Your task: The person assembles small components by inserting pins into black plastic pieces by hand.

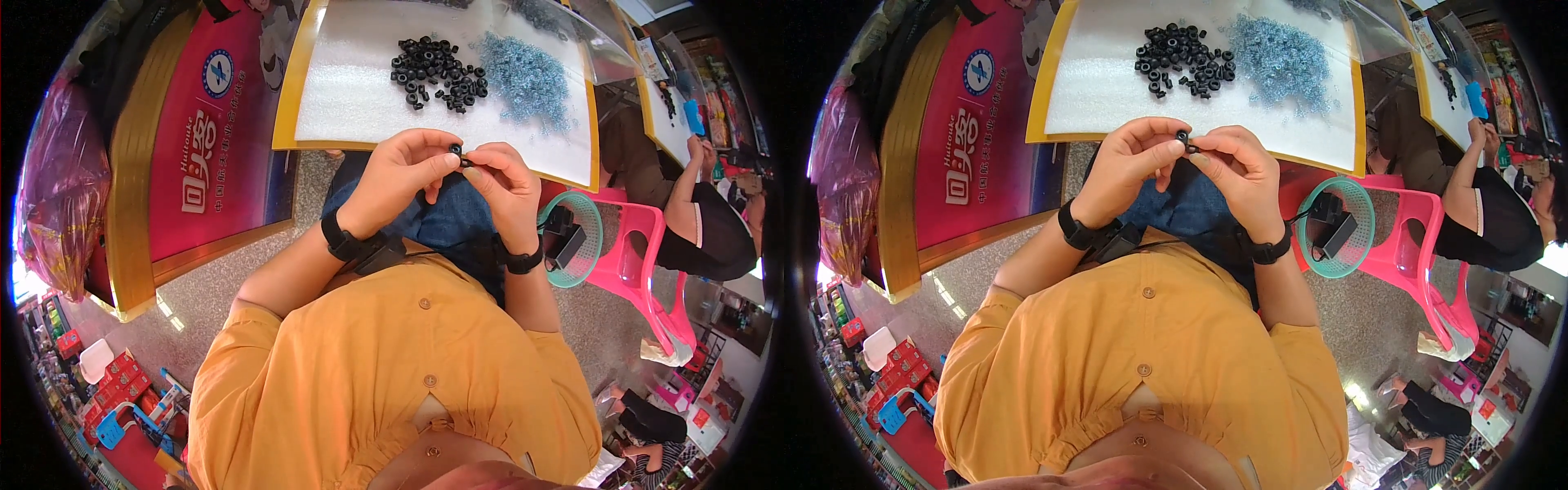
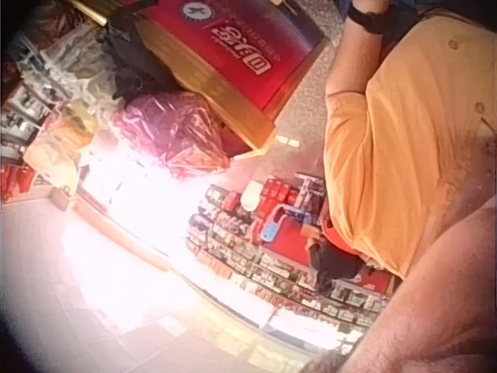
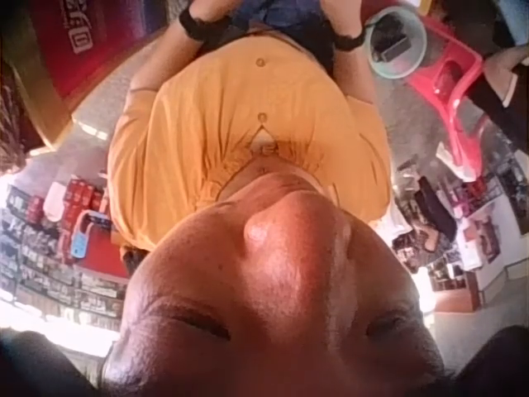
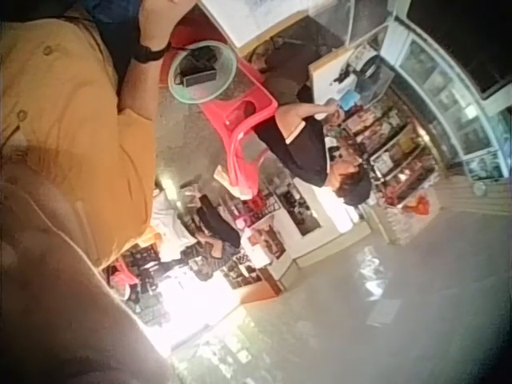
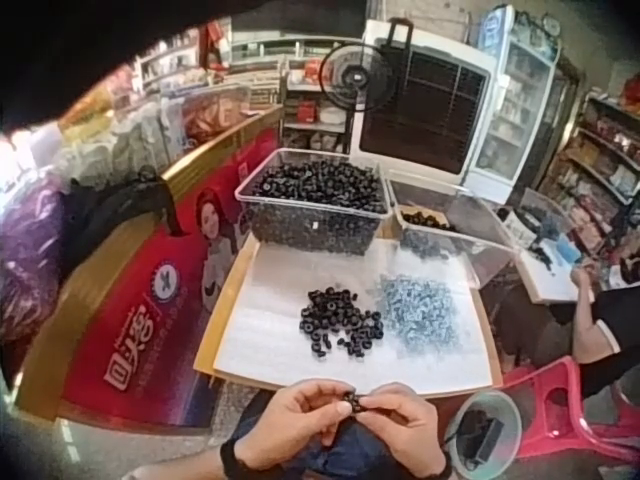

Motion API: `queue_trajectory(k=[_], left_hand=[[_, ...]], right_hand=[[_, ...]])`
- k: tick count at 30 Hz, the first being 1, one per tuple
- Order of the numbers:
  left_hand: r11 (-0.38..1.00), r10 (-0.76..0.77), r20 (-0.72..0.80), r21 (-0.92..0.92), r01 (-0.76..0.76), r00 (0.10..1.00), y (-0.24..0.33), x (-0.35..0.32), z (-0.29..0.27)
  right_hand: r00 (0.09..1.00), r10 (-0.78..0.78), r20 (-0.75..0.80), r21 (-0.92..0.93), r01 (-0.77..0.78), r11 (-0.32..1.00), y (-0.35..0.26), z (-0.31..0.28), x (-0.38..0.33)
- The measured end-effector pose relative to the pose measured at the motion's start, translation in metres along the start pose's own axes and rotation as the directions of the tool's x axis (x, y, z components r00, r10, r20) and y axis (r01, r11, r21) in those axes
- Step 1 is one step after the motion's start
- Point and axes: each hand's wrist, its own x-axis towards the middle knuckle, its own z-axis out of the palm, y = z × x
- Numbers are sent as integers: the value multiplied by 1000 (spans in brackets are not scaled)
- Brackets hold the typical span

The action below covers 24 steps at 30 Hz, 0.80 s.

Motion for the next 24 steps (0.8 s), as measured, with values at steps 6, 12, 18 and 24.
queue_trajectory(k=[6, 12, 18, 24], left_hand=[[999, 25, 14, 36, -25, 1000, 0, -1, 0], [998, 47, 4, 44, -47, 999, 1, -1, 0], [980, 117, 6, 163, -116, 993, -4, -2, 1], [881, 191, -5, 441, -169, 982, -4, -6, 3]], right_hand=[[998, -55, 26, -51, 56, 997, -2, -1, -2], [1000, -7, -14, -36, 6, 999, -3, 4, -2], [996, -58, -64, -128, 49, 991, -14, 1, -1], [987, -160, -32, -426, 131, 895, -21, 2, 0]])
